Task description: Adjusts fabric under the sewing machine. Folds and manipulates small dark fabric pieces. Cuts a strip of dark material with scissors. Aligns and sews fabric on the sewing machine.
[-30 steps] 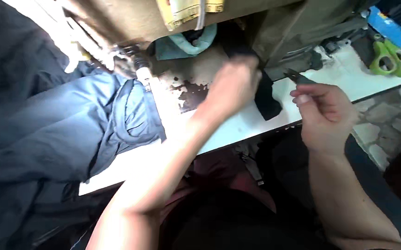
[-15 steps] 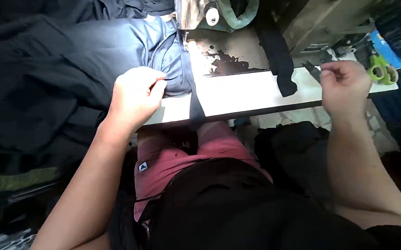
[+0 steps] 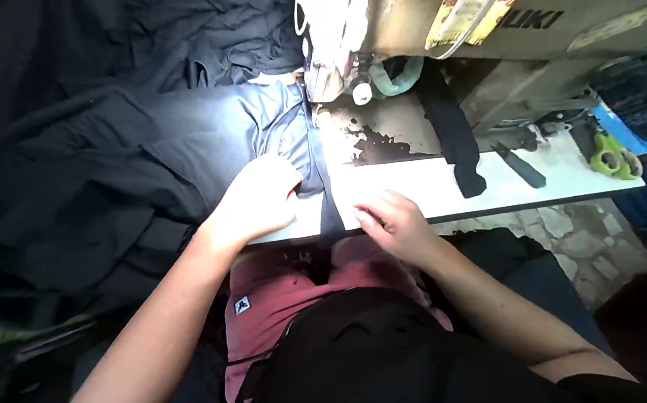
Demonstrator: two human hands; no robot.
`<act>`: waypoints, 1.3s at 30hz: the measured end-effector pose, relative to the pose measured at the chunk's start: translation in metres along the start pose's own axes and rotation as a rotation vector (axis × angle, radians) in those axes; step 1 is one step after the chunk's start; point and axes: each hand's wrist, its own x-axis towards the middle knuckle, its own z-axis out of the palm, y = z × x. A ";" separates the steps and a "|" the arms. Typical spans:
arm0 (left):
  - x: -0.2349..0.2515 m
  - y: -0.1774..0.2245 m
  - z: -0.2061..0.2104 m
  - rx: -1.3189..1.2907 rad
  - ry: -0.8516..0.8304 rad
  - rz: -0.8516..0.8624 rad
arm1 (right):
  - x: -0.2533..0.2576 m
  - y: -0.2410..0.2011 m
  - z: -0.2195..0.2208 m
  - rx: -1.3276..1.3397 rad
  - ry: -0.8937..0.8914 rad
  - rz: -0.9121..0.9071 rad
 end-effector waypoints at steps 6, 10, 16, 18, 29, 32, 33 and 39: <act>-0.010 -0.011 0.014 0.028 0.026 -0.065 | -0.005 0.085 -0.077 -0.249 0.216 0.473; -0.019 -0.019 0.037 0.021 0.150 -0.112 | -0.050 0.141 -0.121 -0.473 0.140 0.839; -0.022 -0.018 0.045 0.065 0.238 -0.141 | -0.055 0.167 -0.138 -0.313 0.103 0.986; -0.021 -0.017 0.044 0.057 0.242 -0.146 | -0.050 0.169 -0.143 -0.257 0.108 1.055; -0.021 -0.014 0.039 0.081 0.178 -0.091 | -0.017 0.013 -0.032 0.226 0.011 0.134; -0.025 -0.012 0.032 0.132 0.107 -0.079 | -0.003 -0.017 0.009 0.152 -0.276 -0.202; -0.026 -0.012 0.029 0.144 0.089 -0.075 | -0.001 -0.016 0.007 0.119 -0.343 -0.182; -0.014 -0.012 0.013 0.226 -0.003 0.032 | 0.030 0.024 -0.049 -0.088 -0.253 0.318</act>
